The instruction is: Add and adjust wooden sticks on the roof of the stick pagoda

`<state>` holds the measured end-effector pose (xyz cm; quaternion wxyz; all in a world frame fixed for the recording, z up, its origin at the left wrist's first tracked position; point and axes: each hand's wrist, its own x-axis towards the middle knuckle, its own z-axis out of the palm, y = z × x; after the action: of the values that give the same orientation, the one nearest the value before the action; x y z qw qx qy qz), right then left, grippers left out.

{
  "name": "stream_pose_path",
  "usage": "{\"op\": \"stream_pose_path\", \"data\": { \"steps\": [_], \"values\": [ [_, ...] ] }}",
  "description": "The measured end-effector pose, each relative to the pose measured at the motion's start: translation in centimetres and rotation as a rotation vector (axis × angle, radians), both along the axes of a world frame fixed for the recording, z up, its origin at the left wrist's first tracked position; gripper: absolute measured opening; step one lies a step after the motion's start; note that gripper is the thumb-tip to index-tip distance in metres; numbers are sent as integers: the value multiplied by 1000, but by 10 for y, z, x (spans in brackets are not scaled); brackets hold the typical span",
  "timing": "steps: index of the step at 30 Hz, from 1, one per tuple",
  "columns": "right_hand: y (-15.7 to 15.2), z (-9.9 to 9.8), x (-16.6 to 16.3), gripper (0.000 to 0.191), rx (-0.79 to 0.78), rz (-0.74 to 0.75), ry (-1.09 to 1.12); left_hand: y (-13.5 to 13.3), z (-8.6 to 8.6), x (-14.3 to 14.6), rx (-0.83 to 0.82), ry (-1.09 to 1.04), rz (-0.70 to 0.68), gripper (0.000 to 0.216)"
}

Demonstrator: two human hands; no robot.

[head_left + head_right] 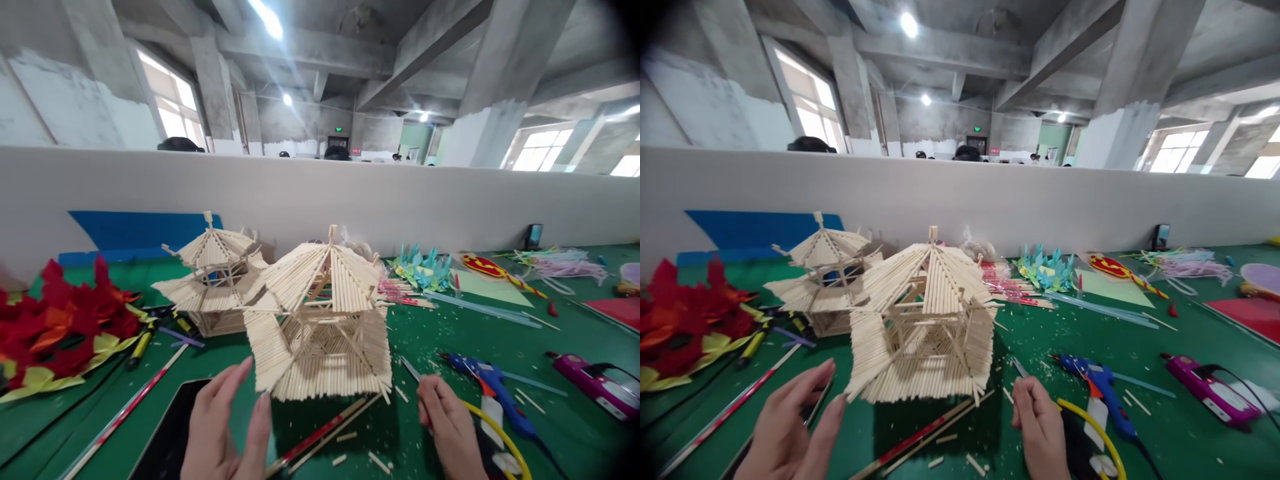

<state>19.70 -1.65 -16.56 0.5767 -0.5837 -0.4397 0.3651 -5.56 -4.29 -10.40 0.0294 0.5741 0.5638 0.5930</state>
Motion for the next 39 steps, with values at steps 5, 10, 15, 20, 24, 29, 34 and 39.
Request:
{"op": "stream_pose_path", "data": {
  "steps": [5,10,15,20,24,29,34,39],
  "values": [
    [-5,-3,-9,37,2,7,37,-2,-8,-6,-223,-356,27,35],
    [-1,2,-20,57,-25,24,118,13,-12,-13,-335,-775,-40,32],
    [10,6,-29,59,-60,68,219,33,-11,-16,-388,-1057,-121,25],
    [20,6,-31,56,-26,84,271,44,-1,-12,-381,-1211,-220,25],
    [23,7,-30,55,-21,94,296,48,4,-14,-361,-1298,-223,27],
    [26,11,-30,59,-32,95,326,52,8,-20,-444,-1378,-225,26],
    [33,11,-22,56,-10,108,339,51,8,-20,-496,-1400,-245,26],
    [46,13,-8,46,-11,183,318,40,5,-19,-540,-1408,-269,22]
  ]
}}
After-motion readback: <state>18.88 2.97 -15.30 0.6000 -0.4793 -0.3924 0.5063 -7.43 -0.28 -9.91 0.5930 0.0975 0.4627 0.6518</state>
